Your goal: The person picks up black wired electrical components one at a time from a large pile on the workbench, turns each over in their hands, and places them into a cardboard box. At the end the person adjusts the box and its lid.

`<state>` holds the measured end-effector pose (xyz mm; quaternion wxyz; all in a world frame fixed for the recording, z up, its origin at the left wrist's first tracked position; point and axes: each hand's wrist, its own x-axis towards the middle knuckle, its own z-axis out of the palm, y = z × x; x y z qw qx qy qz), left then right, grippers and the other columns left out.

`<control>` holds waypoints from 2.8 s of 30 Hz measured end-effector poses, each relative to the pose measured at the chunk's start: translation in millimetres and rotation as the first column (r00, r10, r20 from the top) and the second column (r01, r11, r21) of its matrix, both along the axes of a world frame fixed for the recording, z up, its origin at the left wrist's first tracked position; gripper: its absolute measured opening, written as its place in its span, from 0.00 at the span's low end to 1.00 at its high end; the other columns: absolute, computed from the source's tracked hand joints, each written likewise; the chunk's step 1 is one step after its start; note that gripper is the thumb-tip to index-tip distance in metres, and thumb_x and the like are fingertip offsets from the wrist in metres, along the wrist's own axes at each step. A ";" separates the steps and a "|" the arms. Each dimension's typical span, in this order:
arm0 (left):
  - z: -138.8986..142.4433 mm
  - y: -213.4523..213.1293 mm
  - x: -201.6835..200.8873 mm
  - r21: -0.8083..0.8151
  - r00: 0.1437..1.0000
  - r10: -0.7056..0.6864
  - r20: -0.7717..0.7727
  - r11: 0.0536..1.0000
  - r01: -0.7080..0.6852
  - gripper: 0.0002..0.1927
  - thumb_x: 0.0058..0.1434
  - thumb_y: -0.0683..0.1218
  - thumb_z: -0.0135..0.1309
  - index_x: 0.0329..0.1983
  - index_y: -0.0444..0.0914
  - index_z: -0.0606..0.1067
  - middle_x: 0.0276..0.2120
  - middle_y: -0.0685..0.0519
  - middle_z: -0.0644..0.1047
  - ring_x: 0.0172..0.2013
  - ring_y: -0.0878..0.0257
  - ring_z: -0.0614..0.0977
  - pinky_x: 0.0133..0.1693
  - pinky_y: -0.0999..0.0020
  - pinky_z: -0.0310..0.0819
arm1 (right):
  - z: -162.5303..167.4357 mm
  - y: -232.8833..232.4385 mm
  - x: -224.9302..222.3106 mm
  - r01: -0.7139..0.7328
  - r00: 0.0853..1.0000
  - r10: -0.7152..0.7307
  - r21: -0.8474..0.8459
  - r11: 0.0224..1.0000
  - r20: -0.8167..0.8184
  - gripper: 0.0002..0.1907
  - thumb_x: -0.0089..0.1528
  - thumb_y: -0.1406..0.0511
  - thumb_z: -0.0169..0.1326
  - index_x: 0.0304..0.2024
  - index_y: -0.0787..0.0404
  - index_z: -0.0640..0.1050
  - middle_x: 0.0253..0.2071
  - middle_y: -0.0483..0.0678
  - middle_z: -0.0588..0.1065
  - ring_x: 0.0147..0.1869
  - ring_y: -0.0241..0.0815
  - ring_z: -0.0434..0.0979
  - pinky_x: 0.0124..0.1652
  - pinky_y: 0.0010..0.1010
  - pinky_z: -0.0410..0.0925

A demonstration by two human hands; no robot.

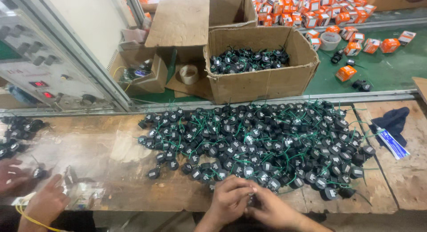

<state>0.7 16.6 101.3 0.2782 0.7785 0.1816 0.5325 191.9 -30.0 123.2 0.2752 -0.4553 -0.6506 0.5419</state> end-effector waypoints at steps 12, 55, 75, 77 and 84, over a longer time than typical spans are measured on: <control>-23.1 -28.6 4.4 -0.724 0.969 -0.059 0.241 0.654 0.220 0.19 0.49 0.36 0.70 0.34 0.36 0.69 0.38 0.48 0.80 0.38 0.57 0.78 0.42 0.64 0.74 | -42.5 -21.4 4.3 0.148 0.975 -0.198 0.371 0.917 0.102 0.19 0.50 0.66 0.74 0.39 0.62 0.80 0.29 0.50 0.78 0.31 0.39 0.76 0.31 0.34 0.70; 5.5 53.4 0.6 -0.034 0.888 0.453 -0.077 0.889 -0.456 0.10 0.52 0.33 0.62 0.36 0.35 0.81 0.38 0.49 0.85 0.40 0.54 0.87 0.43 0.64 0.81 | -71.2 -20.8 4.5 0.206 0.899 -0.221 -0.083 0.975 -0.379 0.35 0.58 0.76 0.61 0.66 0.63 0.66 0.54 0.50 0.73 0.58 0.39 0.75 0.57 0.32 0.70; 23.9 4.4 4.6 -0.162 0.966 -0.224 -0.131 0.966 0.203 0.14 0.50 0.41 0.72 0.33 0.38 0.76 0.44 0.51 0.83 0.43 0.53 0.84 0.47 0.61 0.79 | -131.9 -21.1 23.2 0.386 0.922 -0.366 0.275 0.880 -0.123 0.26 0.48 0.72 0.70 0.49 0.65 0.81 0.42 0.52 0.83 0.46 0.45 0.85 0.45 0.33 0.75; 14.3 -5.0 10.3 -0.698 0.968 -0.194 0.158 0.672 0.249 0.17 0.48 0.43 0.73 0.32 0.39 0.73 0.40 0.48 0.83 0.40 0.56 0.83 0.43 0.60 0.78 | -113.5 -20.7 14.6 0.322 0.937 -0.338 0.148 0.935 0.094 0.23 0.50 0.66 0.76 0.47 0.61 0.84 0.35 0.51 0.82 0.39 0.43 0.85 0.40 0.32 0.76; 23.5 41.0 -40.4 -0.319 0.976 0.055 -0.213 0.940 -0.123 0.14 0.47 0.45 0.72 0.33 0.36 0.79 0.45 0.51 0.83 0.48 0.55 0.85 0.49 0.61 0.77 | -65.0 -16.0 2.2 0.305 0.927 -0.186 0.364 0.880 -0.327 0.18 0.54 0.71 0.69 0.44 0.64 0.77 0.41 0.49 0.80 0.47 0.42 0.82 0.47 0.29 0.74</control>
